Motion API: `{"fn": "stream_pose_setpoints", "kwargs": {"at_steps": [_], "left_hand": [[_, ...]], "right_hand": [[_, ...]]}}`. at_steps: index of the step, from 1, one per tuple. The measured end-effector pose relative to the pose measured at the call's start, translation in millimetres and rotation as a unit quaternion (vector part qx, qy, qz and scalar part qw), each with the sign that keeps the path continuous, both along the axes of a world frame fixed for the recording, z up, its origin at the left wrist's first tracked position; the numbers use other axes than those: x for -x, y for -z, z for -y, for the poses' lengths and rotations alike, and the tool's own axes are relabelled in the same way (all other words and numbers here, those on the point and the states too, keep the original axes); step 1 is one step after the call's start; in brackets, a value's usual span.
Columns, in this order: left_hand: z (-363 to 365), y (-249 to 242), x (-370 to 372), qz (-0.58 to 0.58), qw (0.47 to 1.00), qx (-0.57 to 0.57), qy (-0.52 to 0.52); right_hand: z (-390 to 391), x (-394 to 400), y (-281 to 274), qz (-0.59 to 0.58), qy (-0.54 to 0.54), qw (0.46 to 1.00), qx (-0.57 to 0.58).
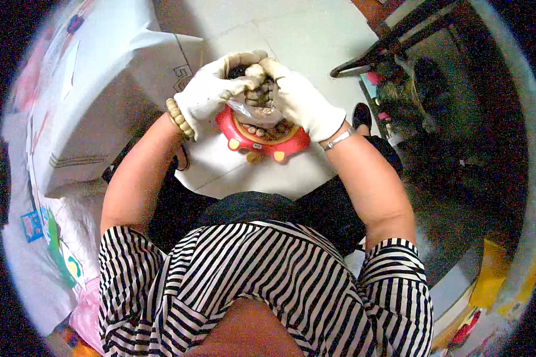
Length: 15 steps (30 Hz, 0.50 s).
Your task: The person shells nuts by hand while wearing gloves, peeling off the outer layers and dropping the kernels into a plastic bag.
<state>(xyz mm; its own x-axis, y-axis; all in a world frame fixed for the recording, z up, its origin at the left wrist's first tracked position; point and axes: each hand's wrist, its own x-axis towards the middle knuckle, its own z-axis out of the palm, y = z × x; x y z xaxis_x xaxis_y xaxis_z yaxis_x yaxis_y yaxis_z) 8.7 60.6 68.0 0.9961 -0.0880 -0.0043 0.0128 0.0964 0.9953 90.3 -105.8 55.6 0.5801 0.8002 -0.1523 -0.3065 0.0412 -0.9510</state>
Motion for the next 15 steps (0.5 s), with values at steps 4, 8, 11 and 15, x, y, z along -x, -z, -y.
{"fn": "stream_pose_setpoints", "kwargs": {"at_steps": [4, 8, 11, 15], "left_hand": [[6, -4, -5, 0.007, 0.999, 0.034, -0.001], [5, -11, -4, 0.007, 0.999, 0.049, 0.016], [10, -22, 2, -0.004, 0.998, 0.052, 0.024], [6, -4, -2, 0.024, 0.998, -0.033, 0.054]], "right_hand": [[18, -7, -12, -0.207, -0.091, 0.966, -0.124], [24, 1, -30, -0.105, -0.052, 0.990, -0.077], [23, 3, -35, -0.121, -0.071, 0.988, -0.068], [21, 2, -28, -0.116, -0.070, 0.990, -0.037]]}}
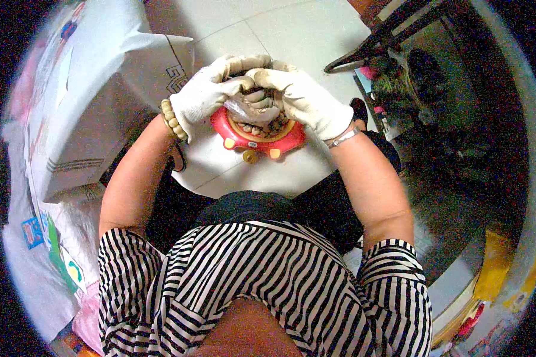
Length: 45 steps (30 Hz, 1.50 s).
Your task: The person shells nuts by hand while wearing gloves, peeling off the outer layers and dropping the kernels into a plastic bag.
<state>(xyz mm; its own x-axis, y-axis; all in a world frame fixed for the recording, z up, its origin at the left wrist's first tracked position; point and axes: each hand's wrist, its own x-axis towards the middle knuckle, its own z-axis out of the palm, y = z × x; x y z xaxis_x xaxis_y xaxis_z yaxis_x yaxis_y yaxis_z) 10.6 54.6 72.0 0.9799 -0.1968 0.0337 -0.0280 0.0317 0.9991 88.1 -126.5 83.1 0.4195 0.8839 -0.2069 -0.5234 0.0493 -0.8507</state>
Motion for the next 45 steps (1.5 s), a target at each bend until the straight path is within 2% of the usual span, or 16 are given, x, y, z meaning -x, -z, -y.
{"fn": "stream_pose_setpoints", "kwargs": {"at_steps": [1, 5, 9, 12, 14, 15, 17, 20, 27, 29, 30, 34, 36, 40, 42, 45], "left_hand": [[-2, 5, -2, 0.030, 0.995, -0.093, 0.012], [-6, 5, 5, 0.054, 0.972, -0.225, 0.027], [-7, 3, 7, 0.131, 0.960, -0.237, 0.067], [-6, 5, 5, 0.087, 0.982, -0.138, 0.099], [-5, 0, 8, 0.073, 0.966, -0.241, 0.066], [-3, 1, 10, 0.073, 0.966, -0.241, 0.065], [0, 6, 12, 0.156, 0.943, -0.285, 0.072], [2, 7, 11, 0.102, 0.942, -0.318, 0.039], [6, 5, 8, 0.110, 0.927, -0.358, 0.026], [2, 3, 7, 0.222, 0.901, -0.370, 0.044], [1, 2, 8, 0.222, 0.901, -0.370, 0.044], [-3, 4, 8, 0.243, 0.913, -0.321, 0.057], [-5, 8, 6, 0.140, 0.971, -0.178, 0.072], [-8, 12, 2, 0.183, 0.966, -0.160, 0.091], [-3, 6, 3, 0.113, 0.958, -0.264, 0.027], [1, -10, 9, 0.124, 0.927, -0.354, 0.012]], "right_hand": [[0, -1, 3, -0.016, -0.012, 1.000, 0.011], [3, 6, 9, -0.056, -0.017, 0.998, -0.009], [4, 12, 0, -0.057, -0.034, 0.998, -0.017], [4, 14, 1, -0.073, -0.057, 0.994, -0.059], [5, 14, 8, -0.070, -0.054, 0.995, -0.046], [5, 16, 9, -0.070, -0.055, 0.995, -0.046], [4, 23, 12, -0.059, -0.012, 0.996, -0.063], [5, 21, 21, -0.032, 0.032, 0.999, 0.015], [0, 20, 23, -0.047, 0.002, 0.999, -0.025], [2, 22, 14, -0.071, 0.030, 0.996, -0.032], [3, 20, 11, -0.071, 0.030, 0.997, -0.032], [6, 17, 2, -0.026, 0.010, 1.000, -0.001], [6, 16, 1, -0.032, 0.026, 0.999, 0.020], [6, 13, -1, -0.049, 0.005, 0.999, 0.002], [6, 11, 4, -0.051, -0.010, 0.998, -0.032], [1, 9, 11, -0.030, 0.045, 0.999, -0.005]]}}
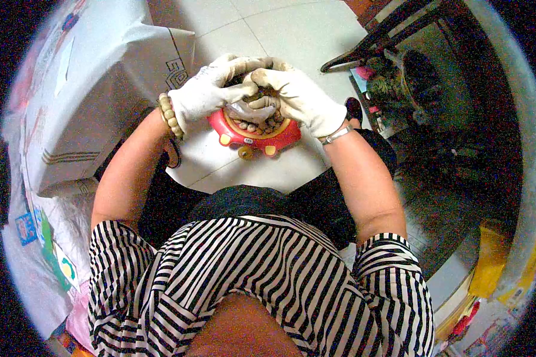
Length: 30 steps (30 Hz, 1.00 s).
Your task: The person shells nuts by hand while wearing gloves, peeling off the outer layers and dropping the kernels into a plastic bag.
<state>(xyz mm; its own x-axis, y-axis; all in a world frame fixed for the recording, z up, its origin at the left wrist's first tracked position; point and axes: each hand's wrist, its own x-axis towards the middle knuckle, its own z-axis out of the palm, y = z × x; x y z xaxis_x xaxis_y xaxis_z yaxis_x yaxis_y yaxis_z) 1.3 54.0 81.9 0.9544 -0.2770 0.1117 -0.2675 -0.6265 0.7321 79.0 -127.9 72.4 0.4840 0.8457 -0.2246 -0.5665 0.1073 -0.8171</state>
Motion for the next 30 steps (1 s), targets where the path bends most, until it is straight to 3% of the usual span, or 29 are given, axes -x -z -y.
{"fn": "stream_pose_setpoints", "kwargs": {"at_steps": [4, 7, 11, 13, 15, 18, 21, 23, 25, 27, 29, 30], "left_hand": [[10, -1, 3, 0.014, 0.999, 0.040, -0.030], [11, -4, 5, -0.015, 0.999, -0.013, -0.051], [13, 15, 2, 0.024, 0.999, -0.012, -0.035], [18, 12, 6, 0.080, 0.990, -0.105, -0.041], [17, 10, 7, 0.053, 0.989, -0.134, -0.046], [10, 14, 2, 0.069, 0.997, -0.019, -0.039], [8, 13, 3, 0.055, 0.997, 0.043, -0.038], [10, 12, 3, 0.048, 0.998, 0.018, -0.040], [9, 17, 1, -0.038, 0.969, 0.241, -0.023], [6, 24, -3, -0.047, 0.963, 0.265, -0.013], [5, 26, -4, -0.087, 0.916, 0.391, 0.003], [3, 26, -5, -0.102, 0.911, 0.400, 0.000]], "right_hand": [[-8, 4, 3, 0.051, 0.065, 0.996, 0.045], [-9, 1, 19, 0.040, 0.062, 0.997, 0.014], [-6, 1, 26, 0.080, -0.042, 0.995, -0.030], [-8, 12, 14, 0.115, -0.063, 0.991, -0.038], [-10, 22, 1, -0.036, 0.005, 0.996, -0.084], [-8, 6, 8, -0.039, 0.011, 0.999, 0.015], [-7, 7, 8, -0.050, 0.022, 0.998, -0.028], [-6, 3, 14, -0.058, 0.028, 0.997, -0.034], [-5, 1, 12, -0.066, 0.033, 0.996, -0.040], [0, 0, 4, -0.091, 0.011, 0.994, -0.054], [1, 2, -2, -0.075, 0.002, 0.995, -0.064], [2, 2, -3, -0.051, 0.005, 0.997, -0.056]]}}
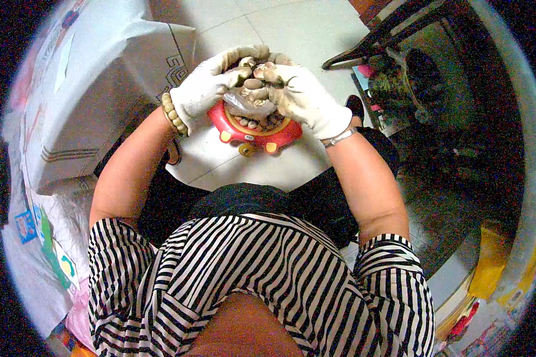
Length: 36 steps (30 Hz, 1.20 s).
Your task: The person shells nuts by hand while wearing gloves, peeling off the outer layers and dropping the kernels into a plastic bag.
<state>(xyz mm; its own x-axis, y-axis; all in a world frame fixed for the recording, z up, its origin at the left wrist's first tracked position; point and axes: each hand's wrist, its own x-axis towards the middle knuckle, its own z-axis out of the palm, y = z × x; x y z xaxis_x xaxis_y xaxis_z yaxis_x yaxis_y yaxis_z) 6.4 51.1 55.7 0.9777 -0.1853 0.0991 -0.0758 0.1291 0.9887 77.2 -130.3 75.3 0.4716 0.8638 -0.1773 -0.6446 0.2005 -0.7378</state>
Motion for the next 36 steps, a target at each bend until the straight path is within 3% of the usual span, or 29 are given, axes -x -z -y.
{"fn": "stream_pose_setpoints", "kwargs": {"at_steps": [1, 3, 14, 17, 20, 22, 27, 29, 32, 34, 36], "left_hand": [[-2, 5, -2, 0.000, 1.000, 0.000, 0.001], [-3, 12, -4, -0.001, 0.986, 0.162, 0.036], [-8, 7, -5, -0.101, 0.981, 0.141, -0.086], [-8, 6, -5, -0.150, 0.967, 0.167, -0.121], [-8, 8, -4, -0.187, 0.948, 0.200, -0.161], [-7, 9, -2, -0.203, 0.944, 0.252, -0.058], [12, -11, 8, -0.243, 0.920, 0.306, 0.032], [13, -4, 6, -0.224, 0.958, 0.176, -0.039], [12, -10, 10, -0.176, 0.974, 0.133, -0.055], [11, -12, 11, -0.147, 0.981, 0.105, -0.065], [9, -4, 8, -0.072, 0.991, 0.036, -0.103]], "right_hand": [[1, 0, 0, 0.023, 0.004, 1.000, 0.009], [1, -2, 0, 0.030, 0.016, 0.999, 0.015], [-4, 0, -11, 0.024, 0.061, 0.997, 0.031], [-1, -5, -3, 0.098, 0.044, 0.993, 0.040], [-4, -1, -4, 0.166, 0.097, 0.979, 0.060], [-9, 7, -12, 0.223, 0.117, 0.967, 0.031], [-15, 19, -7, 0.257, 0.083, 0.961, 0.060], [-15, 23, -5, 0.244, 0.071, 0.967, 0.031], [-14, 23, -12, 0.211, 0.061, 0.974, 0.048], [-12, 16, -13, 0.351, 0.086, 0.924, 0.123], [-12, 13, -12, 0.369, 0.108, 0.913, 0.136]]}}
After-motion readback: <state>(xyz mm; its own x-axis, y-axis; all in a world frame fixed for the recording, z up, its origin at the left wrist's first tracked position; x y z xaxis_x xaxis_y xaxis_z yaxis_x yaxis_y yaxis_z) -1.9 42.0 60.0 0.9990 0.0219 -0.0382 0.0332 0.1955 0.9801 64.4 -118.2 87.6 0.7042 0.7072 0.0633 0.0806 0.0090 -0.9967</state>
